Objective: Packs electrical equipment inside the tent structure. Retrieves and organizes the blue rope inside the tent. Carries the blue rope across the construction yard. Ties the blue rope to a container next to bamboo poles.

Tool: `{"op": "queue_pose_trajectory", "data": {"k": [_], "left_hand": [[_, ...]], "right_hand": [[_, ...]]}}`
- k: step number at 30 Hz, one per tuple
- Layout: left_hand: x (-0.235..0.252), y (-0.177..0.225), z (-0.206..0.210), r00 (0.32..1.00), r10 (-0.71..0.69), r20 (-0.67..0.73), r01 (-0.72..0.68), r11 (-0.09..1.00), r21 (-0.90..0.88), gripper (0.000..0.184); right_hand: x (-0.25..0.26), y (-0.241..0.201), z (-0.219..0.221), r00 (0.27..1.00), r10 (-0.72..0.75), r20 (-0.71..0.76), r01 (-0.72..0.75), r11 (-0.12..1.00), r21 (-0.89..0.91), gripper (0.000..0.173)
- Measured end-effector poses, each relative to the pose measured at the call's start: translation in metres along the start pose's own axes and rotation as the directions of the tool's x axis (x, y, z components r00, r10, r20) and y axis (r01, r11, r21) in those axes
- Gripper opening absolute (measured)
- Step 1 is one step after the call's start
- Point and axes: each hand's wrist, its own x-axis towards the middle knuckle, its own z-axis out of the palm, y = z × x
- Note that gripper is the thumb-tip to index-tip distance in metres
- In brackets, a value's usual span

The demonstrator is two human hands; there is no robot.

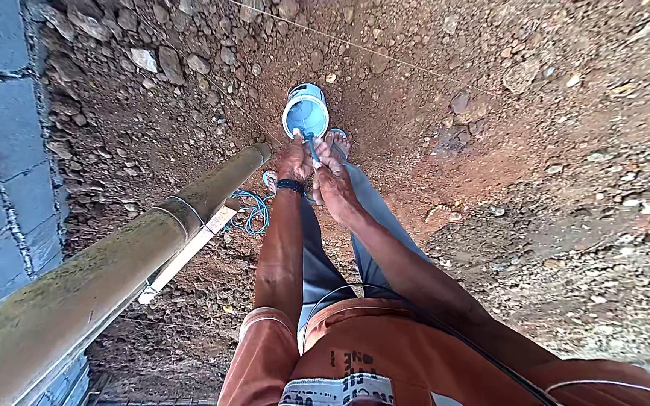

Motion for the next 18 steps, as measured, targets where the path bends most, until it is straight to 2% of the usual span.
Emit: {"op": "queue_pose_trajectory", "data": {"k": [2,3,4,6,7,9,10,11,13,15,16,18], "left_hand": [[-0.039,-0.01,-0.012,0.999,-0.024,0.049,0.017,0.989,0.146,0.076],[-0.065,-0.018,-0.017,0.999,0.001,0.039,-0.011,0.97,0.242,0.076],[-0.093,-0.029,-0.025,0.998,0.037,0.055,-0.05,0.959,0.278,0.067],[-0.143,-0.046,-0.049,0.983,0.068,0.168,-0.125,0.926,0.356,0.058],[-0.159,-0.052,-0.056,0.975,0.103,0.199,-0.179,0.891,0.417,0.065],[-0.198,-0.051,-0.068,0.947,0.147,0.286,-0.286,0.792,0.539,0.089],[-0.222,-0.049,-0.077,0.936,0.152,0.318,-0.324,0.725,0.608,0.091],[-0.247,-0.049,-0.091,0.942,0.138,0.306,-0.321,0.639,0.699,0.081],[-0.289,-0.054,-0.123,0.986,0.096,0.138,-0.166,0.417,0.894,0.056],[-0.319,-0.068,-0.159,0.994,0.083,-0.069,0.048,0.23,0.972,0.052],[-0.335,-0.082,-0.183,0.984,0.091,-0.155,0.135,0.199,0.971,0.051],[-0.372,-0.116,-0.239,0.948,0.115,-0.296,0.267,0.218,0.939,0.05]], "right_hand": [[-0.018,-0.002,-0.003,0.995,0.031,0.09,-0.048,0.98,0.193,0.034],[-0.023,-0.002,-0.003,0.993,0.041,0.112,-0.069,0.962,0.263,0.034],[-0.027,-0.002,-0.004,0.99,0.052,0.128,-0.09,0.947,0.309,0.033],[-0.034,-0.003,-0.004,0.984,0.093,0.15,-0.141,0.925,0.354,0.034],[-0.039,-0.005,-0.005,0.981,0.123,0.152,-0.171,0.917,0.36,0.035],[-0.048,-0.01,-0.009,0.976,0.141,0.165,-0.195,0.904,0.38,0.036],[-0.051,-0.013,-0.011,0.973,0.154,0.171,-0.211,0.894,0.395,0.035],[-0.055,-0.013,-0.011,0.968,0.178,0.177,-0.237,0.88,0.412,0.033],[-0.058,-0.013,-0.012,0.969,0.19,0.161,-0.242,0.867,0.435,0.028],[-0.05,-0.02,-0.016,0.984,0.137,0.113,-0.175,0.858,0.482,0.021],[-0.045,-0.025,-0.022,0.988,0.108,0.107,-0.148,0.839,0.524,0.018],[-0.037,-0.038,-0.038,0.992,0.055,0.114,-0.113,0.791,0.601,0.016]]}}
